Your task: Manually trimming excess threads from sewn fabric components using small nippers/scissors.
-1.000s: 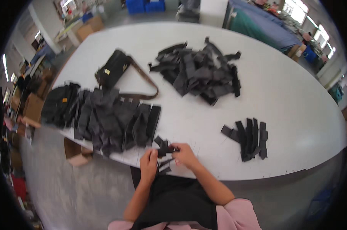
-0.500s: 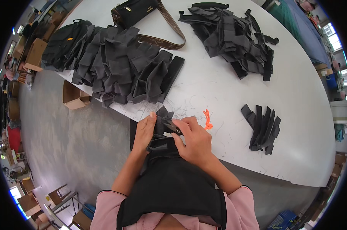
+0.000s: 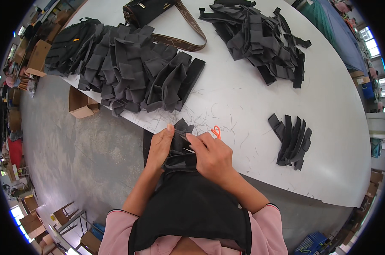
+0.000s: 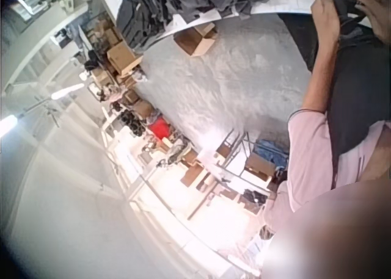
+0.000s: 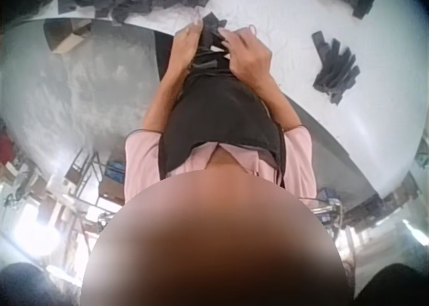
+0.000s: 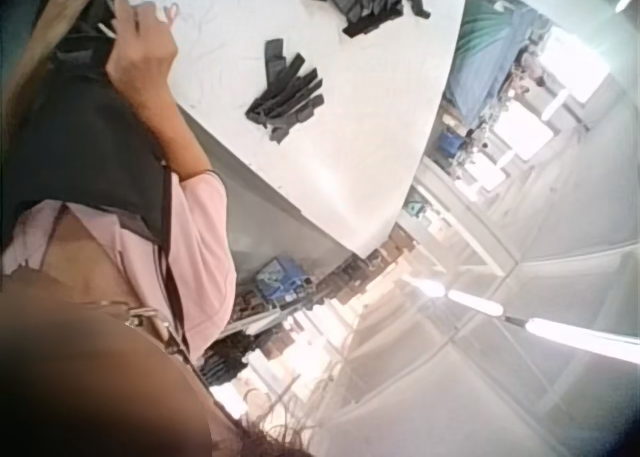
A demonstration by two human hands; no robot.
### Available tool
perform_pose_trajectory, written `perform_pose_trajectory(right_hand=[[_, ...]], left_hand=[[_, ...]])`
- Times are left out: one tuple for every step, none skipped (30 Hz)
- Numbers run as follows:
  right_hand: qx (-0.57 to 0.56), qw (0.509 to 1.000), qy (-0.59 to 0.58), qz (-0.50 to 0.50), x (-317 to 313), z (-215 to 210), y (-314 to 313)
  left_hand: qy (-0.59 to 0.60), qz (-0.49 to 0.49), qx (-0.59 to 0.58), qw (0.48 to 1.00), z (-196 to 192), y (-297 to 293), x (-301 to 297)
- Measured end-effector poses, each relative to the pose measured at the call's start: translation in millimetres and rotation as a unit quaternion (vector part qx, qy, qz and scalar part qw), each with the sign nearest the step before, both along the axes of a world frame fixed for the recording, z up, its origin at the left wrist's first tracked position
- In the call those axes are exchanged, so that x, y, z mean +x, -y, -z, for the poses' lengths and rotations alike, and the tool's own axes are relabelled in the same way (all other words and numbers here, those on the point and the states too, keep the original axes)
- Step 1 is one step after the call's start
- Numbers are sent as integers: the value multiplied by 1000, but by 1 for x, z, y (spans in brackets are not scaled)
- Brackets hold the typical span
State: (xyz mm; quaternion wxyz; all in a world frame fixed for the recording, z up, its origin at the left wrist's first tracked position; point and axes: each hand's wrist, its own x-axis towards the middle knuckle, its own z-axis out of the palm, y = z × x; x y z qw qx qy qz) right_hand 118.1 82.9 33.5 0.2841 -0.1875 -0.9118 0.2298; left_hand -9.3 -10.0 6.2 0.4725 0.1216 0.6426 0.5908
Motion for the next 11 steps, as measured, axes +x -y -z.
perform_pose_trajectory(right_hand=[[-4, 1000, 8, -2, 1, -1, 0], [-4, 1000, 9, -2, 2, -2, 1], [-35, 999, -18, 15, 3, -3, 3], [-66, 996, -43, 32, 4, -3, 3], [-67, 996, -43, 30, 3, -2, 0], [-52, 998, -42, 14, 2, -2, -3], [-38, 998, -40, -3, 2, -2, -5], [-38, 998, -39, -2, 2, -3, -4], [-63, 998, -27, -6, 1, -5, -5], [-89, 996, -15, -9, 1, -7, -5], [-89, 996, -14, -10, 1, -6, -4]], left_hand=[[0, 0, 0, 1000, 0, 0, 0], [2, -2, 1, 1000, 1, 0, 1], [3, -5, 3, 1000, 2, 0, 1], [3, -7, 2, 1000, 3, 0, 0], [24, -4, -3, 1000, 5, 1, -2], [46, 2, -8, 999, 4, 2, -3], [47, 3, -8, 999, 4, 3, -3], [38, 7, -2, 999, 4, 4, -3], [30, 9, 4, 1000, 5, 5, -4], [31, 8, 3, 999, 4, 5, -5], [75, 25, -2, 997, 2, 5, -7]])
